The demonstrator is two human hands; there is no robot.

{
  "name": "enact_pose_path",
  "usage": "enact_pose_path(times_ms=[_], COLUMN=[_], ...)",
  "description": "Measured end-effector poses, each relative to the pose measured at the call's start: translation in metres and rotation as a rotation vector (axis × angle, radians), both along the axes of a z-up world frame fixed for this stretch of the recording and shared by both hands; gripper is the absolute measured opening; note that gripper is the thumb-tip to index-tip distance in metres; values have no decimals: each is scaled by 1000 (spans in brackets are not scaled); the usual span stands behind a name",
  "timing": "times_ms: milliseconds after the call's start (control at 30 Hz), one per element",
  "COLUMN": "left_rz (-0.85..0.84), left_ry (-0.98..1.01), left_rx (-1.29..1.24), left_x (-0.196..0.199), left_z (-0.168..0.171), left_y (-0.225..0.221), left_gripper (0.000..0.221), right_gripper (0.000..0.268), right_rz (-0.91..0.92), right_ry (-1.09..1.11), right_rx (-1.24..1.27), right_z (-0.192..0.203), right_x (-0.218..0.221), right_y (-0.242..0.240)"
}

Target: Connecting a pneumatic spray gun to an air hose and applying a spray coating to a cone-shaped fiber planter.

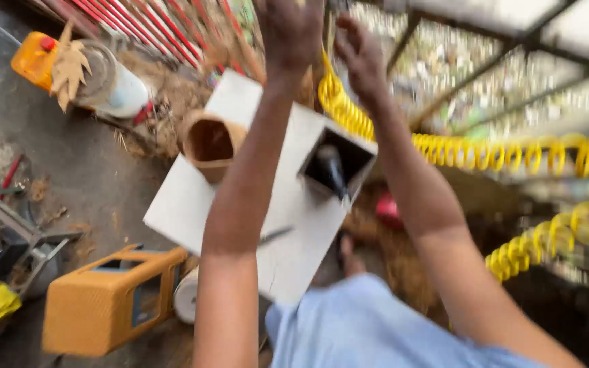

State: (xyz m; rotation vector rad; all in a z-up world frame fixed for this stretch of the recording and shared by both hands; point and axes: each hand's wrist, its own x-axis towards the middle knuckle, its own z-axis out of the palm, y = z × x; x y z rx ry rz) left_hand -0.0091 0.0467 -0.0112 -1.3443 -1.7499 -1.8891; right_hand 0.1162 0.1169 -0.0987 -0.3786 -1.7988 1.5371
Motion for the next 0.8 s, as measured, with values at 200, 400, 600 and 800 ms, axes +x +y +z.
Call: enact_pose_path(times_ms=[200, 400, 600, 800], left_rz=[145, 231, 226, -24], left_ry=[-149, 13, 34, -150], left_rx=[-226, -188, -185, -147], left_x=[-7, 0, 2, 16], left_z=[-6, -20, -34, -24], left_y=[42, 48, 52, 34], left_gripper=[47, 32, 38, 38], right_gripper=[26, 36, 57, 33], right_rz=[-92, 12, 225, 200], right_ry=[8, -42, 178, 279], right_rx=[73, 7, -111, 47], right_z=[-15, -17, -38, -43], right_x=[-39, -32, -44, -22], right_y=[35, 20, 28, 28])
